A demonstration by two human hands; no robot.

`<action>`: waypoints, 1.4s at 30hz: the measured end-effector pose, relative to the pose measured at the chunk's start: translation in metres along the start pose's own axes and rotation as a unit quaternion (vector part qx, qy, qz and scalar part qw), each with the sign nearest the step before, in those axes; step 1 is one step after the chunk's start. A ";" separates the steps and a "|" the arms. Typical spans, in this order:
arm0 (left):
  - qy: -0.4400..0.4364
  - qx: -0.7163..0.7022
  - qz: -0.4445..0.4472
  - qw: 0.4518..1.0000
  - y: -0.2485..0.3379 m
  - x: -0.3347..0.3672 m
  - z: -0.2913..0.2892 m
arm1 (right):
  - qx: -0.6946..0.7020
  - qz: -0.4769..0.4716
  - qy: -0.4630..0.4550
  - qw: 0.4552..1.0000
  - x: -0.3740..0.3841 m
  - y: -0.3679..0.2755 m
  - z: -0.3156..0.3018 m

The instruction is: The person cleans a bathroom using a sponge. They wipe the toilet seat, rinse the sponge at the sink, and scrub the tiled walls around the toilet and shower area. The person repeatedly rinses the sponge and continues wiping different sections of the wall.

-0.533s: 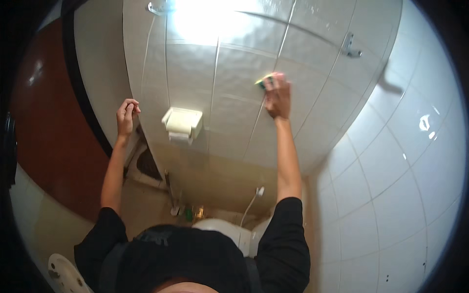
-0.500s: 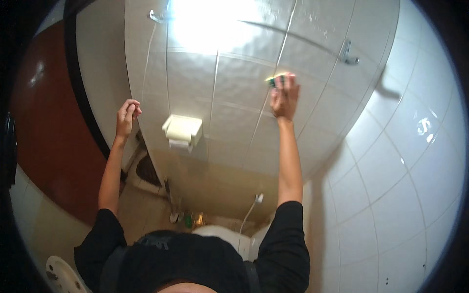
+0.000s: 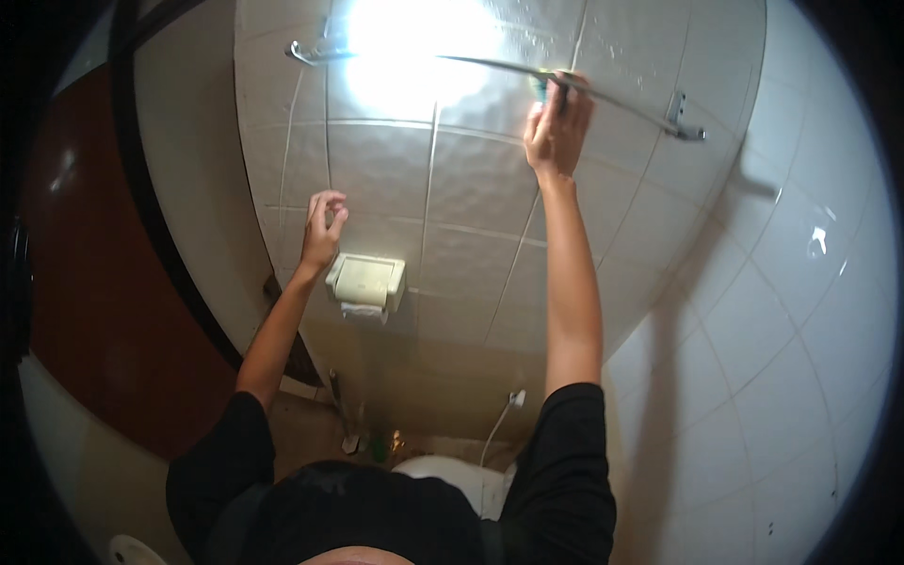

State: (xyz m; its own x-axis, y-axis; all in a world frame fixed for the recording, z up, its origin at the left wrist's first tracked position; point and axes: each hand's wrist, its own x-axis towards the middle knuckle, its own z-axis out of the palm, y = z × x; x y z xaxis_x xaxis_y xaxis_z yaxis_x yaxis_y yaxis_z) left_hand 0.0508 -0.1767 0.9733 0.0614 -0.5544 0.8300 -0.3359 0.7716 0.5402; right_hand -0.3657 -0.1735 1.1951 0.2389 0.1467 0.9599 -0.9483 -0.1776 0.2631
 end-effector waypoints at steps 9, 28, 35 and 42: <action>-0.051 -0.099 0.018 0.994 -0.017 0.049 0.019 | 0.019 0.447 0.289 0.846 -0.117 0.030 -0.014; -0.214 -0.204 0.098 0.950 -0.050 0.045 -0.010 | -0.140 0.171 0.051 0.974 0.043 0.081 -0.063; -0.167 -0.204 0.063 0.963 -0.043 0.032 -0.006 | -0.150 0.138 -0.053 0.978 0.056 0.029 -0.037; -0.153 -0.181 0.049 0.970 -0.028 0.032 0.002 | -0.069 0.015 -0.072 0.995 0.078 -0.003 -0.041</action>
State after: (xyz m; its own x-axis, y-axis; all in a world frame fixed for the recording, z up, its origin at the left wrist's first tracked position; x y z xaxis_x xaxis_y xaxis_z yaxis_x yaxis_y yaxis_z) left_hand 0.0601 -0.2165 0.9851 -0.2543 -0.4972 0.8296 0.0301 0.8533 0.5206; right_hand -0.3527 -0.1212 1.2650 0.2289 0.0016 0.9735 -0.9725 -0.0440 0.2287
